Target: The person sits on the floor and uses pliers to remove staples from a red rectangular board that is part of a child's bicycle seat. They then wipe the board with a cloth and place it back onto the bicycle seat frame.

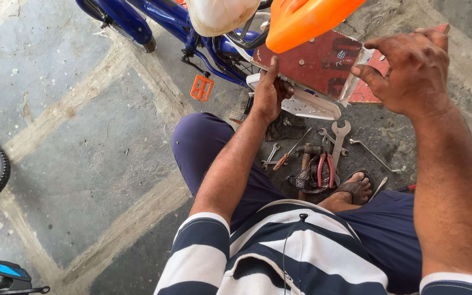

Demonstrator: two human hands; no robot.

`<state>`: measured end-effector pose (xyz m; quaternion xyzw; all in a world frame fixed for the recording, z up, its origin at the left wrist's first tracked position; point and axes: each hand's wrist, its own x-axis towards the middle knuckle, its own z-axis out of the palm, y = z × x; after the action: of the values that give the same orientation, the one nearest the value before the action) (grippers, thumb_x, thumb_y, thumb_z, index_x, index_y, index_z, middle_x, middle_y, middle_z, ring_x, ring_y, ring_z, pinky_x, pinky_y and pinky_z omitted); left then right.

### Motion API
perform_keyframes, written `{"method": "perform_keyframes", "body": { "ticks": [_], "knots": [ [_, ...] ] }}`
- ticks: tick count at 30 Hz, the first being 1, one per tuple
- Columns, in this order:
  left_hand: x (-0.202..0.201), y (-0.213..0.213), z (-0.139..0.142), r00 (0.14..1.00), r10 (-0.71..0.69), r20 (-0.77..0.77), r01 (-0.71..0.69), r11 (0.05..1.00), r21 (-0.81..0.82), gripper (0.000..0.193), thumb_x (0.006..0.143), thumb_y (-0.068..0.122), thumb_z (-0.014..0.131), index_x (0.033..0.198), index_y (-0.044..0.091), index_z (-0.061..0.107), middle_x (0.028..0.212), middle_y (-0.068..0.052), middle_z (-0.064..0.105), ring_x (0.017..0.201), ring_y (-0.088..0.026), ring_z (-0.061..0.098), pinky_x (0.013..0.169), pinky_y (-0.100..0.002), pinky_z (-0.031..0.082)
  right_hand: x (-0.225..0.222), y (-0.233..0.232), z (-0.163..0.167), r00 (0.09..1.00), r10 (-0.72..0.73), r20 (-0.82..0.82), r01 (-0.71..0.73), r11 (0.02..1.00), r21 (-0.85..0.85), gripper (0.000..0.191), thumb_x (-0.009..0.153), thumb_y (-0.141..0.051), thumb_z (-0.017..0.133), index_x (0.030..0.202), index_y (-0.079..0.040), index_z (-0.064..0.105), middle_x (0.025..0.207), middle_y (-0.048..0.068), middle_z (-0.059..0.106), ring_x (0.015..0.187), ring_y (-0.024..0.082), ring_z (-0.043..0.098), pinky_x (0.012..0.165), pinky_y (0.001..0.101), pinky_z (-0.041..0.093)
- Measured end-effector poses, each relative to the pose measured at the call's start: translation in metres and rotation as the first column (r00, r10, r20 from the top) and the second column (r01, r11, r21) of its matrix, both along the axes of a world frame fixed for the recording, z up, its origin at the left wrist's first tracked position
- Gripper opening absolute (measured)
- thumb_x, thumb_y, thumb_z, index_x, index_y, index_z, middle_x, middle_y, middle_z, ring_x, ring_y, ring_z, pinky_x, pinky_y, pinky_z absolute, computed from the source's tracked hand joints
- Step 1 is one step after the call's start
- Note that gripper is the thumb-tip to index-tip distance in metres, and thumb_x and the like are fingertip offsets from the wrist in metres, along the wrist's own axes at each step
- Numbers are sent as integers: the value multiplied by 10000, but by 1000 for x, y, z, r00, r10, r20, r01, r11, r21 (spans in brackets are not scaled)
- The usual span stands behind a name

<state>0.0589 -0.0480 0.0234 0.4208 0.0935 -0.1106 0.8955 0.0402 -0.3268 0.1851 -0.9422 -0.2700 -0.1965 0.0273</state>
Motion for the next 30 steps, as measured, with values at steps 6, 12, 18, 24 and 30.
{"method": "perform_keyframes", "body": {
  "ticks": [6,12,18,24,30],
  "knots": [
    [-2,-8,7,998,63,-30,-63,998,18,706,948,612,581,1440,154,365,951,-68,635,688,-141,663,626,-315,543,0,0,-2,998,7,-56,-3,998,63,399,1052,-496,777,1250,-156,708,1169,73,751,1105,222,685,1217,417,357],
    [-5,-9,18,994,112,-11,-111,992,63,670,951,574,577,1437,168,359,960,-74,655,673,-147,670,609,-314,541,1,1,-3,999,9,-49,-5,996,86,394,1043,-494,772,1240,-159,708,1173,76,749,1150,245,681,1212,426,352],
    [1,0,4,989,94,-117,-106,989,-99,608,961,584,601,1346,134,465,800,-44,561,570,-147,619,516,-303,503,1,4,0,996,-1,-85,11,993,116,400,1036,-499,765,1236,-156,711,1156,83,749,1134,259,682,1200,439,361],
    [10,6,-5,949,307,-72,-309,951,-29,500,932,307,773,1282,23,557,917,-6,612,565,-67,504,477,-234,408,1,4,-1,996,-14,-87,24,993,115,418,1027,-503,764,1265,-161,741,1148,86,748,1128,253,684,1215,447,357],
    [13,24,16,853,512,-101,-489,852,186,608,906,292,764,1371,33,470,976,-39,654,575,-68,547,492,-255,449,3,6,-3,995,-38,-96,48,993,111,394,1041,-511,756,1241,-172,725,1181,77,752,1166,245,684,1239,431,355]
  ]
}}
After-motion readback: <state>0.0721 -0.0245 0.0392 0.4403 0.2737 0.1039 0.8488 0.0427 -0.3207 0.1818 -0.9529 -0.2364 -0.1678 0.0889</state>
